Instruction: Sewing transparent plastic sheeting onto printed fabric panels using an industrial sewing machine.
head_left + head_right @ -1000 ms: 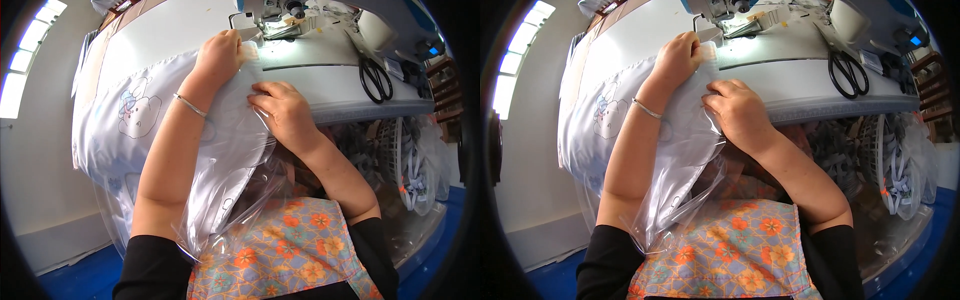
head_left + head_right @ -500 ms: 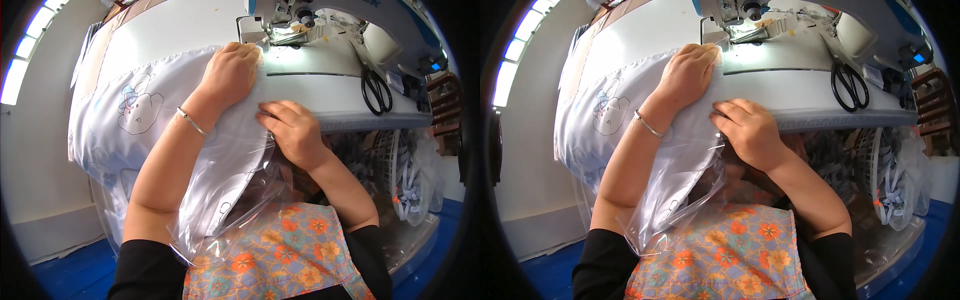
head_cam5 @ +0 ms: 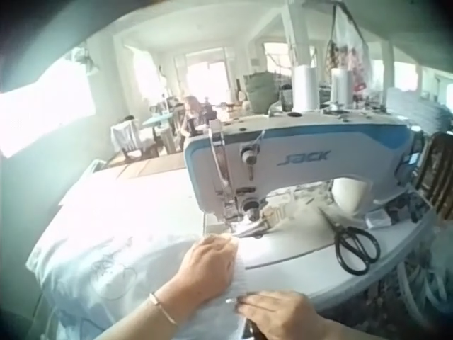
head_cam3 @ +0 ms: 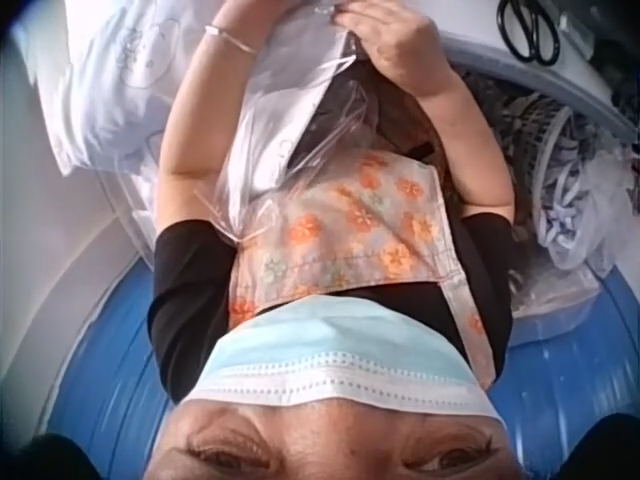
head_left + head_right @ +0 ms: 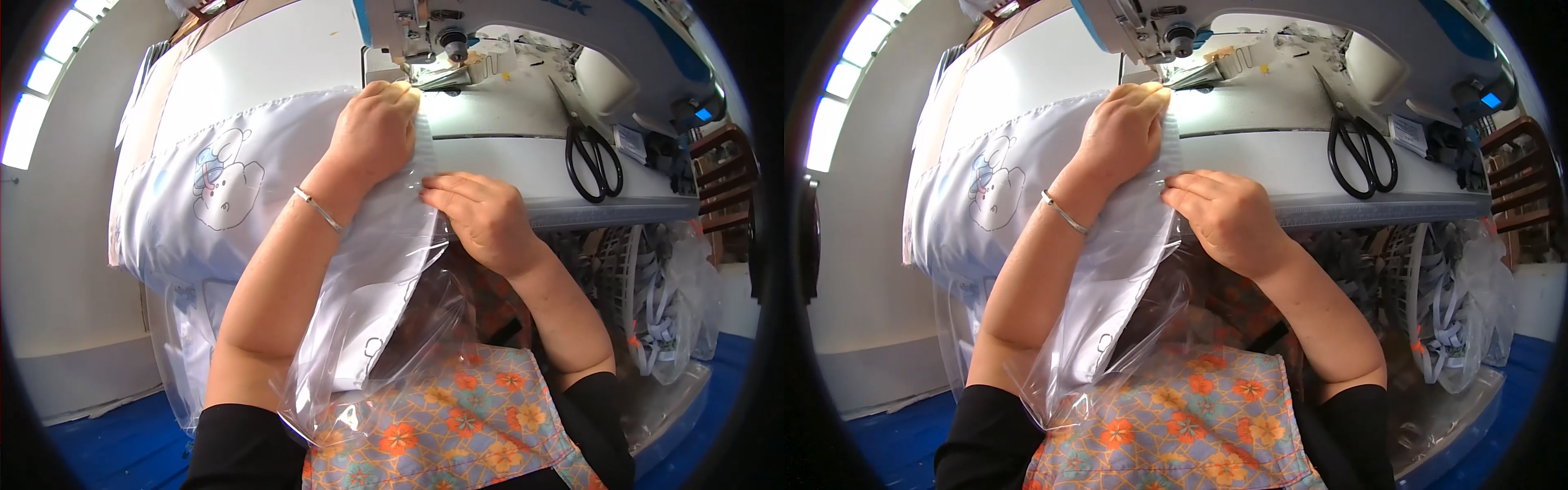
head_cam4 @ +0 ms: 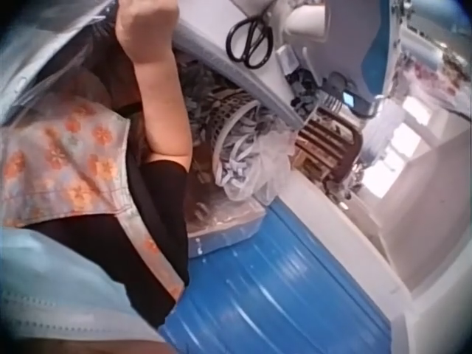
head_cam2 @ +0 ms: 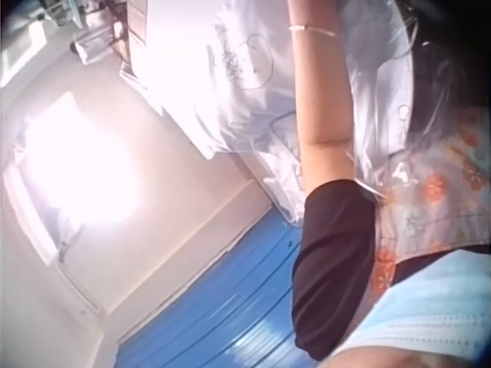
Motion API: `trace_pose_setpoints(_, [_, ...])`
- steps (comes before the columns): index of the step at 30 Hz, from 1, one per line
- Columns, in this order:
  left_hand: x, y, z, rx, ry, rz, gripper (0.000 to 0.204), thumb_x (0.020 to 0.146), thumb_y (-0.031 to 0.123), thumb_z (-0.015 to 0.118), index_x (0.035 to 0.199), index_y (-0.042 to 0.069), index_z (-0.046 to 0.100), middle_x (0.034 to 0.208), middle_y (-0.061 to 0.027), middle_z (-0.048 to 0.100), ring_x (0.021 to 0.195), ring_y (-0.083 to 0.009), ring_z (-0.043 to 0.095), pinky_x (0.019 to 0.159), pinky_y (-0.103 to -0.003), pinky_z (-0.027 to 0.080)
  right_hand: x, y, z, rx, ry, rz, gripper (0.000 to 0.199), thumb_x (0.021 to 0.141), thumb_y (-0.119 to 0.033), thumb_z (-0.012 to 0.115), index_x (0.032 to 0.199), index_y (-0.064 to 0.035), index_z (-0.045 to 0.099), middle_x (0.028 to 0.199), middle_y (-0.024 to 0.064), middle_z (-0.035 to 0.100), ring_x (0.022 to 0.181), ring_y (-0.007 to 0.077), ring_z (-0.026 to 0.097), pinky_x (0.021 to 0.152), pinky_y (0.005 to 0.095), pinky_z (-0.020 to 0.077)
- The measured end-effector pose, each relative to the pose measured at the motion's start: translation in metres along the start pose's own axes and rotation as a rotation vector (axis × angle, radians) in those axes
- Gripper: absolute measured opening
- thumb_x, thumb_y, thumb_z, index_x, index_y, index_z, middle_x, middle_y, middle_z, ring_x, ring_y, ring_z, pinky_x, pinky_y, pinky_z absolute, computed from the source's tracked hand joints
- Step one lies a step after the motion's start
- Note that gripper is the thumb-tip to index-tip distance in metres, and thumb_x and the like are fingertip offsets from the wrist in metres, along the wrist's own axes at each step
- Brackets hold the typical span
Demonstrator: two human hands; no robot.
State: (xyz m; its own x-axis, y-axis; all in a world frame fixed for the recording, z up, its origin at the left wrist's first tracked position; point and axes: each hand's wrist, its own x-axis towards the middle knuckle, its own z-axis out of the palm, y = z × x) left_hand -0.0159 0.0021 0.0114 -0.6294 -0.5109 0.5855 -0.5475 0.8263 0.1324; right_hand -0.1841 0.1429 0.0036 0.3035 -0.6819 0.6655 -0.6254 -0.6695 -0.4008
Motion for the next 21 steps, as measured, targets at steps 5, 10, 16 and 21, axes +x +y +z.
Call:
trace_pose_setpoints(5, [0.003,-0.003,0.005,-0.005,-0.050,-0.061,0.009,0.081,0.005,0.060,0.089,0.001,0.062,0.091,-0.0138,0.067,0.096,-0.0333,0.063,0.087,-0.044,0.053,0.003,0.009,-0.002,0.029,-0.039,0.027,0.021,0.080,0.002,0.064,0.098,-0.0035,0.073,0.103,0.0112,0.073,0.096,0.0300,0.070,0.083,0.0379,0.0572])
trace_pose_setpoints(10, [0.007,-0.011,0.009,-0.038,0.002,-0.119,0.012,0.081,0.003,0.060,0.092,0.002,0.064,0.097,-0.0146,0.069,0.103,-0.0353,0.064,0.089,-0.044,0.053,0.006,0.011,-0.004,0.010,-0.034,0.118,0.027,0.076,0.001,0.069,0.103,-0.0035,0.071,0.112,0.0138,0.069,0.099,0.0308,0.068,0.086,0.0386,0.0561])
trace_pose_setpoints(16, [0.005,-0.019,0.001,-0.068,-0.025,-0.021,0.025,0.081,0.006,0.061,0.105,0.003,0.066,0.107,-0.0146,0.069,0.103,-0.0364,0.064,0.092,-0.044,0.053,-0.007,-0.013,-0.007,0.014,-0.039,0.205,0.041,0.069,-0.005,0.078,0.109,-0.0042,0.067,0.119,0.0146,0.064,0.111,0.0348,0.063,0.097,0.0445,0.0507])
trace_pose_setpoints(21, [-0.015,0.009,-0.023,-0.010,-0.254,-0.163,0.039,0.084,0.016,0.060,0.120,0.002,0.064,0.124,-0.0159,0.065,0.119,-0.0351,0.059,0.103,-0.049,0.045,-0.014,-0.027,-0.014,0.165,-0.175,-0.136,0.024,0.075,-0.012,0.072,0.099,-0.0063,0.072,0.109,0.0097,0.070,0.107,0.0311,0.065,0.099,0.0446,0.0508])
